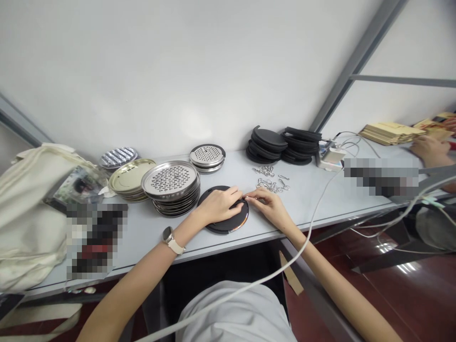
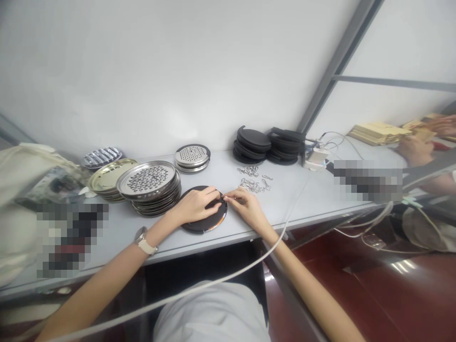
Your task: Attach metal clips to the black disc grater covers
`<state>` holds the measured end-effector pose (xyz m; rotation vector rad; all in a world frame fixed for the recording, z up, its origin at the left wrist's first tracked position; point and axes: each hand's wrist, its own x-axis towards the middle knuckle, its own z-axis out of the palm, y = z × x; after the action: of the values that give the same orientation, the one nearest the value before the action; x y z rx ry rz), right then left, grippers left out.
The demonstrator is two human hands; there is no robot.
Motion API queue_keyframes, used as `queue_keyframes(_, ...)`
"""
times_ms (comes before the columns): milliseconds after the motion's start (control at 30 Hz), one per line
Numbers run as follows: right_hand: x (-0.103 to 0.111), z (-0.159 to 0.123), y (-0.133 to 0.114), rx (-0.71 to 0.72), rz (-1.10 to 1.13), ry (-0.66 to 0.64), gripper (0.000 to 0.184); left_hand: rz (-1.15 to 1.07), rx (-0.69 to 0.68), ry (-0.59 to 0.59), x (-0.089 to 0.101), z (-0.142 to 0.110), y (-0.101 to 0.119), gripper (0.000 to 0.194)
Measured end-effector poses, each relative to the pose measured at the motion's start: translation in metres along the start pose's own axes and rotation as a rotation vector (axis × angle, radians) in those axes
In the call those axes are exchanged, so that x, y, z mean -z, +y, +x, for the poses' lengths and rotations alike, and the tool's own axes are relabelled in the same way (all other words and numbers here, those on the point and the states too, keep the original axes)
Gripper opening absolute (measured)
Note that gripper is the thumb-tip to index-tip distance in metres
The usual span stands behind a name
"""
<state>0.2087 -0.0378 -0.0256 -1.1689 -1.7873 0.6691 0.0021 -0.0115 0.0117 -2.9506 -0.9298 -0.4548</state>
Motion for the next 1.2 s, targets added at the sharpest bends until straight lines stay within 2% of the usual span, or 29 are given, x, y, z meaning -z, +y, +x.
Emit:
queue_keyframes(333, -0.002, 0.0, -0.003, 0.044, 0.058, -0.023, 0.031, 0.008, -0.006, 0.0, -0.001, 0.0, 0.0, 0.021)
queue_keyframes(533, 0.0, 0.001, -0.005, 0.053, 0.011, -0.02, 0.021, 0.022, 0.002, 0.0, -0.001, 0.0, 0.001, 0.022)
queue_keyframes(867, -0.003, 0.002, -0.002, -0.052, 0.029, -0.046, 0.025, 0.012, -0.006, -0.004, 0.0, 0.0, 0.0, 0.023)
queue_keyframes(1200, -0.006, 0.002, -0.013, 0.018, -0.066, -0.097, 0.017, 0.006, -0.003, 0.012, -0.001, 0.0, 0.001, 0.021)
